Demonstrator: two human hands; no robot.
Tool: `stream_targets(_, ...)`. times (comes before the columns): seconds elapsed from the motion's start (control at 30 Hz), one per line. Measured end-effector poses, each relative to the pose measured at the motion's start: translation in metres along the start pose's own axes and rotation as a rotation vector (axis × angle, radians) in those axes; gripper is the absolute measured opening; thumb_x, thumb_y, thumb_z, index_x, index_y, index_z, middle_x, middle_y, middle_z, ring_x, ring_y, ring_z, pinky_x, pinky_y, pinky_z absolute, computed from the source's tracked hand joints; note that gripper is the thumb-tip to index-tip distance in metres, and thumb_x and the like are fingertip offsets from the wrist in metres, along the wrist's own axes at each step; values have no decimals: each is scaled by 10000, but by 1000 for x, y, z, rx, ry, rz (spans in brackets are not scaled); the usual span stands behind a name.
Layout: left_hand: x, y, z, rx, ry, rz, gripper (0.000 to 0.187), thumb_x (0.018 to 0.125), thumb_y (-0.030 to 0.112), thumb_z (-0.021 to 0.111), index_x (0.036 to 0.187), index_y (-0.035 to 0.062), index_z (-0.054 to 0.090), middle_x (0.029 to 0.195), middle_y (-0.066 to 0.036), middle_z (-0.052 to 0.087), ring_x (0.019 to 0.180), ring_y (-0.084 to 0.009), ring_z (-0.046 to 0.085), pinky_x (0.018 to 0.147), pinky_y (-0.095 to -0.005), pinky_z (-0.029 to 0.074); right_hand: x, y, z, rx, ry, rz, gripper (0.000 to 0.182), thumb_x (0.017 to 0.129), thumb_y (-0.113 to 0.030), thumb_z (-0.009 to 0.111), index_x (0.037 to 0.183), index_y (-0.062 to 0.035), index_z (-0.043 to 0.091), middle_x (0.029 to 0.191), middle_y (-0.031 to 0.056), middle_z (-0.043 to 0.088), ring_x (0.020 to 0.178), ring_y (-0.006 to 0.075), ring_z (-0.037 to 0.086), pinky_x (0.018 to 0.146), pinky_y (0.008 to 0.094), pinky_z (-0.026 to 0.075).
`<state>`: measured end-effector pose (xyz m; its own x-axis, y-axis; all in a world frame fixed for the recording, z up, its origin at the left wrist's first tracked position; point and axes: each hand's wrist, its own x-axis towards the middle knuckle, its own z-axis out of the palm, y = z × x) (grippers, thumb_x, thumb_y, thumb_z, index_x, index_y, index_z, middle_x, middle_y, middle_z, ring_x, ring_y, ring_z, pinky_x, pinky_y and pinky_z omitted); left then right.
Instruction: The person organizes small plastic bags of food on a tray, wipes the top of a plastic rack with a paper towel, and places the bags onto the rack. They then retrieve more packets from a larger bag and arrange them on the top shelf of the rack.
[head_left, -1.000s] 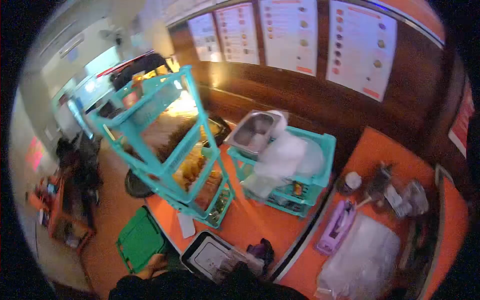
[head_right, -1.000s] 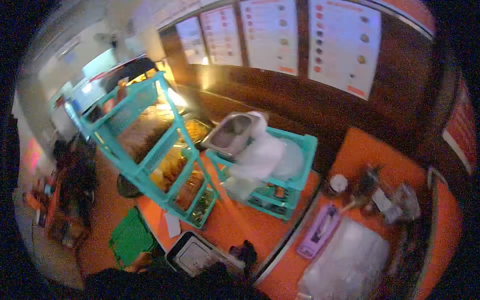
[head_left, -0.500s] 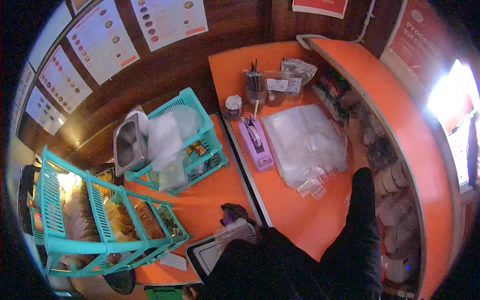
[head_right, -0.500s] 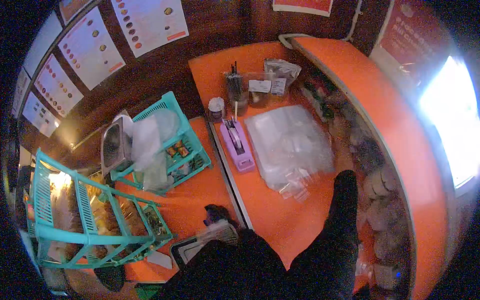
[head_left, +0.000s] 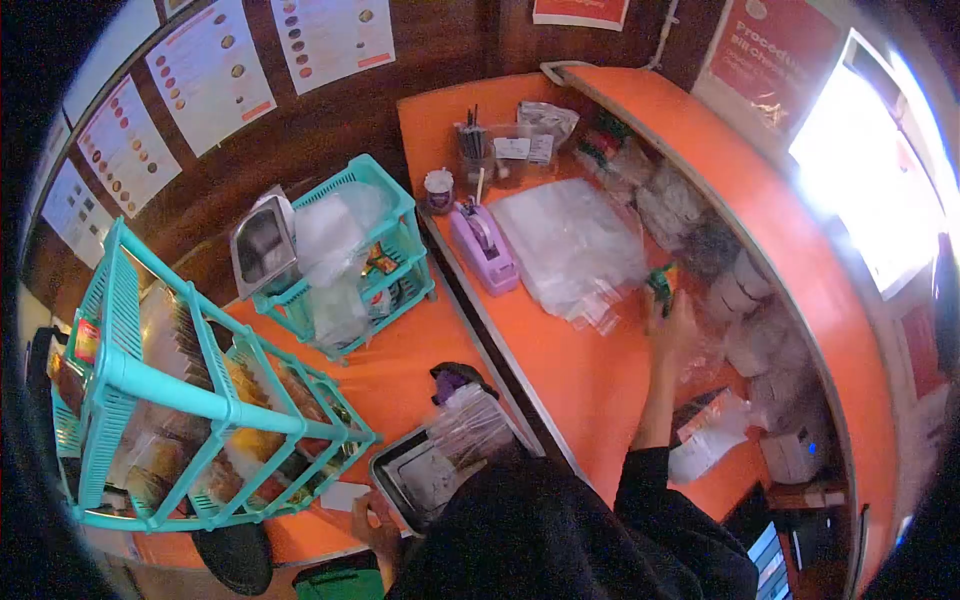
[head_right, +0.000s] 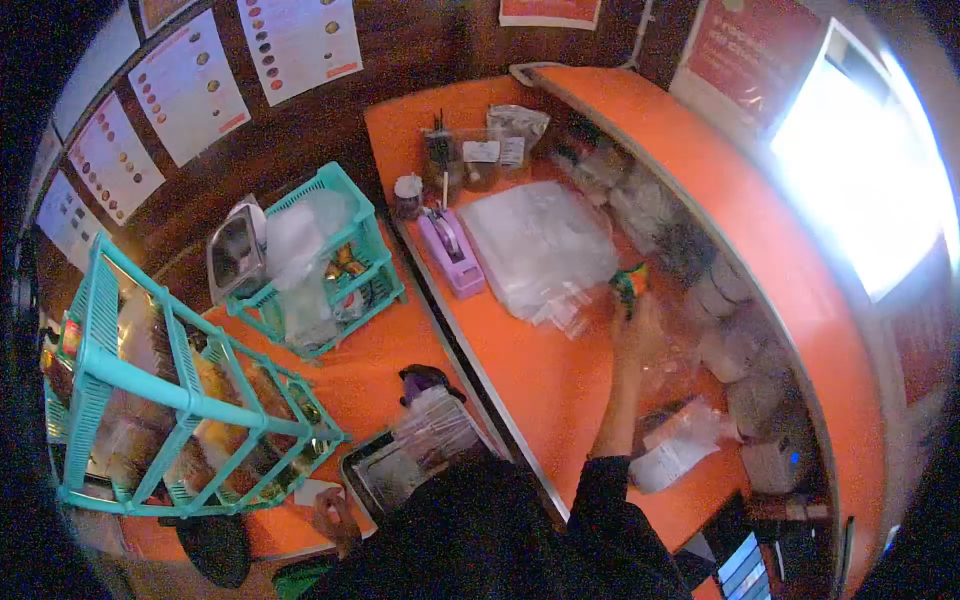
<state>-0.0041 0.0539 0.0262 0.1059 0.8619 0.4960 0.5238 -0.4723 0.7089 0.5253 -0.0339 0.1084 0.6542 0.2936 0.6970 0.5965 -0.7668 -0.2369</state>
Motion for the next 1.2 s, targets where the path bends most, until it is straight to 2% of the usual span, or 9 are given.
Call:
stream_targets(0.27, 56, 69, 52, -359, -537, 145, 96, 816, 2, 573, 885, 27, 635, 737, -106, 598, 636, -219, 594, 620, -299, 476, -88, -2, -6, 389, -169, 80, 285, 762, -221, 713, 901, 10, 618, 724, 162, 606, 638, 336, 580, 587, 385, 447)
stream_targets(0.4, 65, 91, 89, -503, -831, 233, 279, 790, 57, 625, 1068, 73, 610, 1119, -114, 532, 1038, -248, 531, 861, -364, 444, -59, -8, -66, 249, -78, 74, 265, 788, -200, 693, 912, 21, 618, 723, 159, 615, 626, 276, 596, 576, 370, 443)
stream_targets(0.53, 95, 158, 97, -568, -737, 397, 632, 692, 265, 772, 1230, 69, 504, 1363, -144, 360, 1281, -335, 329, 1048, -446, 290, -23, -55, -181, 614, -518, -17, 244, 829, -157, 648, 973, 36, 608, 704, 148, 614, 649, 174, 589, 601, 326, 452)
stream_targets(0.67, 110, 191, 76, -524, -557, 514, 637, 683, 336, 799, 1191, 56, 538, 1296, -118, 474, 1200, -270, 466, 1004, -418, 362, -36, -102, -191, 876, -857, -363, 266, 825, -156, 654, 1002, 33, 592, 736, 137, 603, 674, 194, 577, 627, 329, 457)
stream_targets(0.73, 114, 183, 60, -568, -1330, 71, 534, 723, 314, 782, 1122, 26, 575, 1093, -103, 620, 1004, -189, 594, 855, -349, 480, -49, -127, -180, 959, -917, -542, 239, 812, -170, 670, 938, 19, 594, 758, 145, 591, 704, 257, 599, 611, 356, 448)
stream_targets(0.83, 79, 136, 60, -1002, -1014, -291, 379, 802, 252, 728, 1071, 18, 598, 910, -45, 667, 822, -117, 625, 726, -280, 511, -81, -181, -160, 1051, -597, -486, 198, 808, -166, 668, 892, -2, 594, 710, 123, 567, 665, 289, 565, 589, 377, 425)
stream_targets(0.87, 65, 117, 47, -1048, -808, -484, 291, 846, 185, 680, 1063, 12, 595, 958, -48, 657, 847, -113, 621, 736, -271, 507, -96, -217, -159, 729, 33, -526, 190, 797, -183, 680, 808, -24, 577, 661, 106, 530, 615, 301, 513, 568, 397, 401)
stream_targets(1.03, 35, 70, 13, -884, -516, -528, 248, 874, 165, 637, 1044, -4, 571, 861, -49, 622, 759, -117, 581, 689, -286, 484, -171, -257, -161, 884, -571, -423, 244, 817, -195, 683, 817, 8, 547, 631, 120, 509, 678, 304, 542, 626, 396, 426)
stream_targets(1.2, 4, 50, -14, -538, -61, -191, 310, 894, 98, 559, 1178, -12, 502, 945, -102, 616, 858, -203, 596, 785, -319, 464, -220, -299, -163, 1224, -712, -449, 297, 833, -147, 655, 1011, 33, 500, 802, 183, 566, 710, 325, 572, 637, 396, 450)
